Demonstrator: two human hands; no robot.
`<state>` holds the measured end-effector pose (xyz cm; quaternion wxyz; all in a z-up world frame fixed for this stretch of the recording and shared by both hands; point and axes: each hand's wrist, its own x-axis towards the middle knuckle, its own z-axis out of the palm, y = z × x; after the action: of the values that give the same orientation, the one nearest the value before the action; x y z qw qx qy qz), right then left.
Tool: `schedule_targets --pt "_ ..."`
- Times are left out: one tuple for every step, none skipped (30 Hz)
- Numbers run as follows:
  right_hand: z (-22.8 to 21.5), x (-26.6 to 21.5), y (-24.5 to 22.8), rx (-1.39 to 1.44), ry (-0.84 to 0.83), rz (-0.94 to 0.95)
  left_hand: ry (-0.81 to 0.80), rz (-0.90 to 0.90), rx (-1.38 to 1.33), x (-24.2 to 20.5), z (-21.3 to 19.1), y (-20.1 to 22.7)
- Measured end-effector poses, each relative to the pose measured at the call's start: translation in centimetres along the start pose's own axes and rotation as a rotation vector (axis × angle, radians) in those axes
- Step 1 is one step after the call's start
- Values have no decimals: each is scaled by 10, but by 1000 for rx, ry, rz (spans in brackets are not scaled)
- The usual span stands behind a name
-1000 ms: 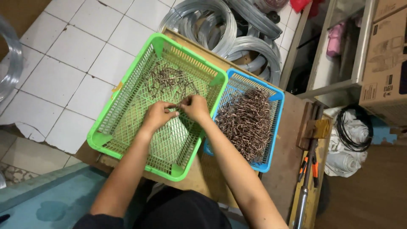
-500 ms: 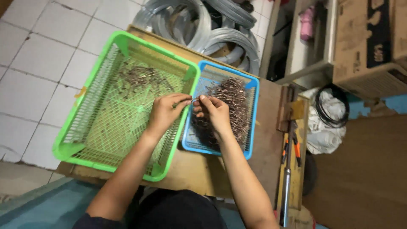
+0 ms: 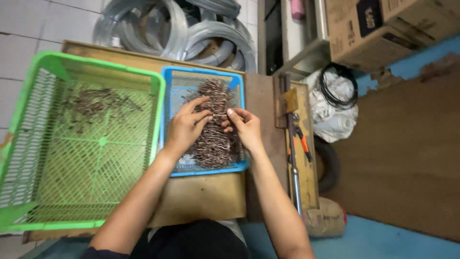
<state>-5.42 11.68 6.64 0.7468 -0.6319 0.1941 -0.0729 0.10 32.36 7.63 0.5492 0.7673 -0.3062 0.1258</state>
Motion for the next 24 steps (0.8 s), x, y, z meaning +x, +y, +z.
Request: schedule_targets --pt "-7 -2 -3 1 22 0 -16 5 -14 4 5 5" --pt "-14 -3 -6 9 38 9 -36 45 23 9 11 10" --pt "-22 -3 -10 14 51 13 -50 89 59 15 17 15" --pt "-37 -5 -15 14 71 8 -61 98 44 19 28 19" --pt "-51 -7 -20 -10 79 46 -70 117 85 22 38 22" --pt "-64 -9 -25 -33 86 85 -79 136 126 25 47 25" --pt "-88 -11 -26 -33 96 84 -84 140 119 28 60 29" --pt "-112 -14 -26 -202 174 38 -69 149 98 30 73 33" --pt "-134 -16 -27 -372 246 -8 -50 155 82 33 84 37" --pt "-164 -20 -19 -374 250 -9 -51 157 78 35 97 39" --pt "-194 -23 -12 -779 332 -31 -51 161 74 38 110 41" --pt "-225 -27 -4 -1185 408 -52 -50 165 70 40 123 44" --pt "-247 -33 5 -1185 413 -52 -51 167 67 43 139 40" --pt "-270 -40 13 -1252 342 127 -54 176 80 45 155 35" --pt "-292 -47 23 -1310 271 311 -59 185 91 48 171 31" --pt "-295 -54 29 -1309 277 313 -62 187 87 48 182 27" --pt "-298 -61 35 -1091 267 372 -102 141 113 49 193 23" --pt "-301 -68 40 -871 255 424 -142 95 140 49 204 20" --pt "-287 -76 26 -870 262 426 -146 98 135 49 212 15" --pt "-272 -83 13 -752 288 463 -167 67 146 50 220 11" --pt "-257 -89 -2 -633 312 496 -186 37 158 52 227 6" --pt "-259 -89 -1 -631 319 494 -189 42 154 50 236 2" --pt "-260 -89 -1 -658 308 493 -194 -10 168 49 244 -3" --pt "-260 -89 0 -686 298 492 -200 -62 182 47 251 -8"
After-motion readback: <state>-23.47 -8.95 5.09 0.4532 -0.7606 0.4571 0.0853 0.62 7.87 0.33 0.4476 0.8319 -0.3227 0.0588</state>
